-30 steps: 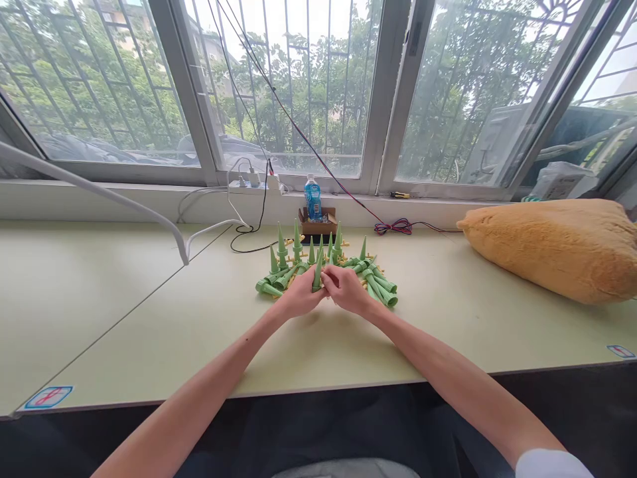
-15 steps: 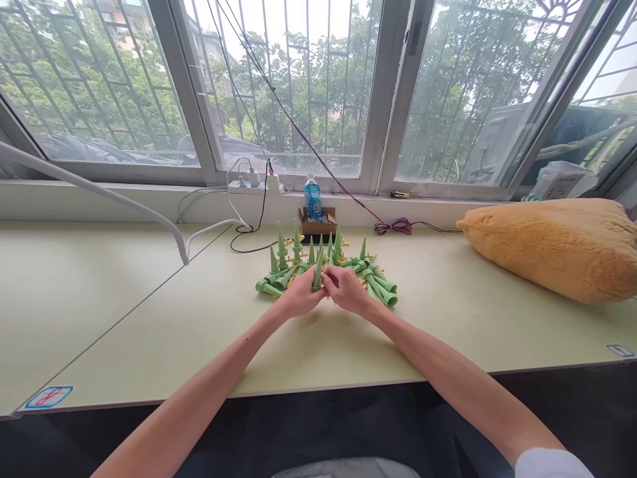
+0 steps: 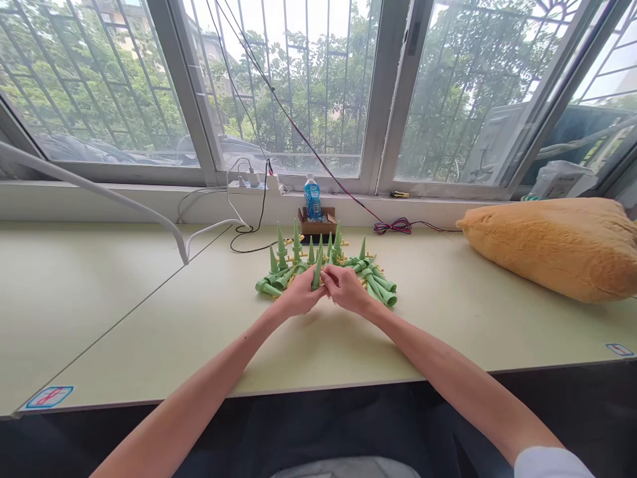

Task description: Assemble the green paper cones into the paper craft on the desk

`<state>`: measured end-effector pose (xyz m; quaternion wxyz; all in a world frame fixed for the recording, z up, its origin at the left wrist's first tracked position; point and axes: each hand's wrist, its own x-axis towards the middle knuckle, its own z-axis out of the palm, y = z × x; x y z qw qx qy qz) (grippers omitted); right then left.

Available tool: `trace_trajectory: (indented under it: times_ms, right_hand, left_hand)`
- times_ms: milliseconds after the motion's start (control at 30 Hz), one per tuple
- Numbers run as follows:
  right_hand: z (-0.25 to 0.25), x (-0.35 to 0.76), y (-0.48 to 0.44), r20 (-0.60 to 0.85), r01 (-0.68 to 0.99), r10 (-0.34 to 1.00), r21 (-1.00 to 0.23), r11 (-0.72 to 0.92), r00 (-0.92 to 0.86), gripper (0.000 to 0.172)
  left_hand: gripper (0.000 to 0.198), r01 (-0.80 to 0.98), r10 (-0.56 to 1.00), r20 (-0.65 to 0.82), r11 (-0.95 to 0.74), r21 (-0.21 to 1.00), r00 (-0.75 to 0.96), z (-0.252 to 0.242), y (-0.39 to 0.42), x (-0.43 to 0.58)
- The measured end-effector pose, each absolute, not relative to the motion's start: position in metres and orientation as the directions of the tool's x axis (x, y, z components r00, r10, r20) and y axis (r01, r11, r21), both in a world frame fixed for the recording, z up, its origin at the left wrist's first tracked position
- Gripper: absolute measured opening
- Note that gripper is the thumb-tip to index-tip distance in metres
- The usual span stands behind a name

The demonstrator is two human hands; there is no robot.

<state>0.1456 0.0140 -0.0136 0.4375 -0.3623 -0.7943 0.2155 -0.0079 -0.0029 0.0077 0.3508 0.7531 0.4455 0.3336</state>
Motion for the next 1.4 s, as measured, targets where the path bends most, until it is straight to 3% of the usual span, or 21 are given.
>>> trace_trajectory:
  times_ms: [167,367,567,800,1133,1400]
  right_hand:
    - [-0.01,0.146,0.012,0.542,0.383,0.763,-0.661,0.646,-0.351,0.03]
    - [-0.006,0.146,0.008,0.554,0.38,0.757,-0.655,0.653,-0.346,0.032]
    - [-0.004,0.146,0.008,0.592,0.401,0.757,-0.646,0.65,-0.276,0.029]
    - [-0.004,0.147,0.012,0.624,0.417,0.767,-0.663,0.622,-0.15,0.03]
    - [-0.002,0.147,0.007,0.567,0.298,0.805,-0.748,0.593,-0.177,0.042]
    - [-0.001,0.147,0.006,0.585,0.303,0.785,-0.724,0.619,-0.205,0.038]
  left_hand:
    - [0.023,0.346,0.905,0.049,-0.211,0.914,0.422,0.012,-0.006,-0.007]
    - [0.032,0.281,0.896,0.02,-0.16,0.946,0.443,0.015,-0.008,-0.008]
    - [0.039,0.206,0.879,0.133,-0.251,0.946,0.458,0.013,-0.003,-0.006]
    - [0.035,0.219,0.889,0.301,-0.389,0.895,0.346,0.011,0.004,-0.007]
    - [0.039,-0.062,0.889,0.22,-0.213,0.975,0.401,0.016,0.003,-0.006]
    - [0.036,-0.106,0.9,0.216,-0.189,0.976,0.38,0.013,0.004,-0.007]
